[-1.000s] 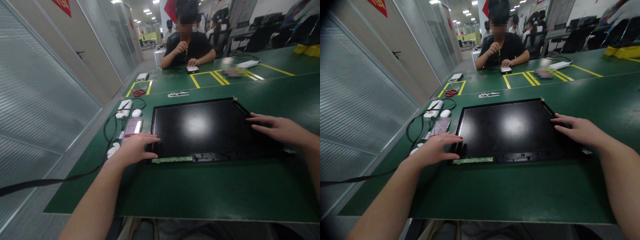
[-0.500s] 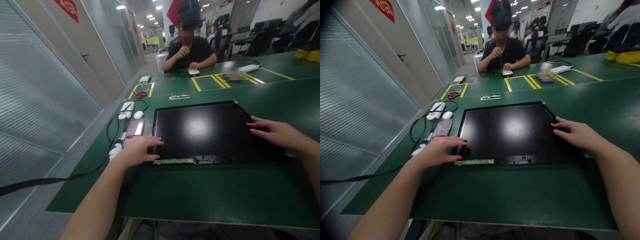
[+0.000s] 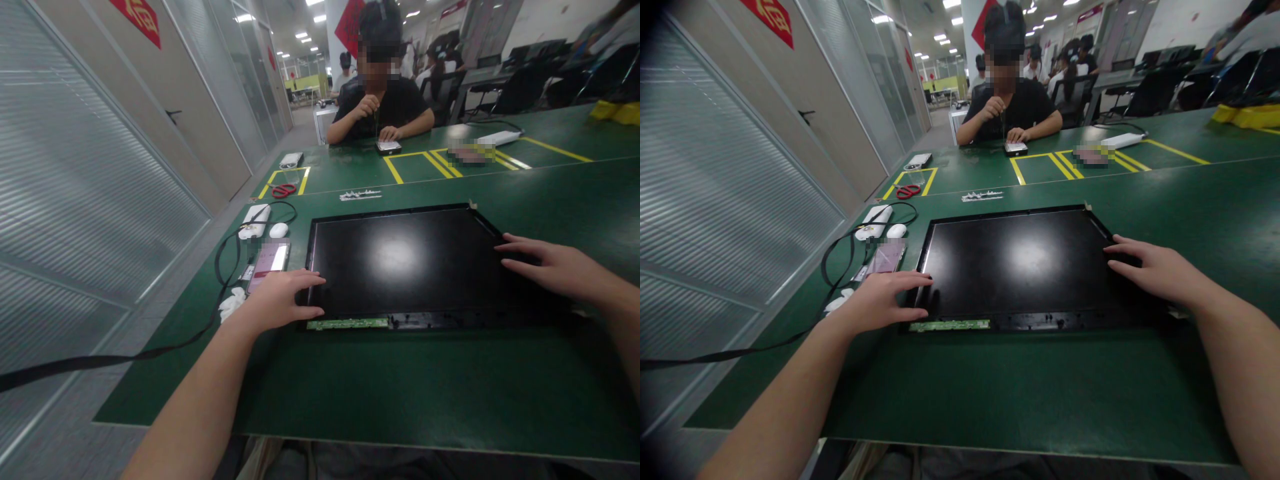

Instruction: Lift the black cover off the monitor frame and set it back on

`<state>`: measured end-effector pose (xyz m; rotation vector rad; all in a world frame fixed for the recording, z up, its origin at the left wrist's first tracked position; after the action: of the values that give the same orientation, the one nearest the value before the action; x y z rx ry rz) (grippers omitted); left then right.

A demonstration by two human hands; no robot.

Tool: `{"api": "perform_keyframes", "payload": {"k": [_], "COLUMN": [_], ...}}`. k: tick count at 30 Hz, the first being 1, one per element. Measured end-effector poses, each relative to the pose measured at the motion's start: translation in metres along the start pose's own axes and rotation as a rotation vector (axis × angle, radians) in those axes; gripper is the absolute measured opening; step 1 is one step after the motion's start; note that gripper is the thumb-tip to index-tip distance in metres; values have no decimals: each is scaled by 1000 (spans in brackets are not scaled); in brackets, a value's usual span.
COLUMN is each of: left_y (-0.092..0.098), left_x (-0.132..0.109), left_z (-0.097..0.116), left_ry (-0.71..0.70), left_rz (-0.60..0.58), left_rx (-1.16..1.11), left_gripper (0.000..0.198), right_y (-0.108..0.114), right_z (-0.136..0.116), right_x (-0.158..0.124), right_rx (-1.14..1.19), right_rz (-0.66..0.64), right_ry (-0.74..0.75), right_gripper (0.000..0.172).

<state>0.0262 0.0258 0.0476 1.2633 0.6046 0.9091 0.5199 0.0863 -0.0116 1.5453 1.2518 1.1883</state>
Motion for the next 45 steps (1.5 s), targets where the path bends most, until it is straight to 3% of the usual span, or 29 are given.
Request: {"api": "perform_keyframes", "payload": {"k": [3,9,18,38,45], "left_y": [-1,-1,-3,-6,-6], "left_x": [1,3,4,8,9], "left_z": [0,-1,-9,-3,-5], "left_ry": [11,79,110,47,60], "left_rz": [61,143,120,113,134], "left_rx": [31,74,107,85,59], "left_gripper": [50,38,46,41,39], "right_y": [-2,-5,3,1,4], "right_z": [5,12,15,15,13], "right_x": [2,5,3,1,3], "right_rx": [-26,0,275,479,417], "right_rz": [22,16,-24,-36,-25], "right_ry": [-17,-27,-150,-274,-204], "right_gripper": [67,52,50,49,49]}}
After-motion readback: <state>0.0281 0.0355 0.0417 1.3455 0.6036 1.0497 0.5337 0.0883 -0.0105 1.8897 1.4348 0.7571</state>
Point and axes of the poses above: each hand's wrist, its own x-axis towards the middle knuckle, its own y-axis out of the back of the hand, z = x × y, the point moved 6 cm from there along x, towards the middle knuckle, and after that the axes turned 8 degrees about z, right-handed, at the moved point
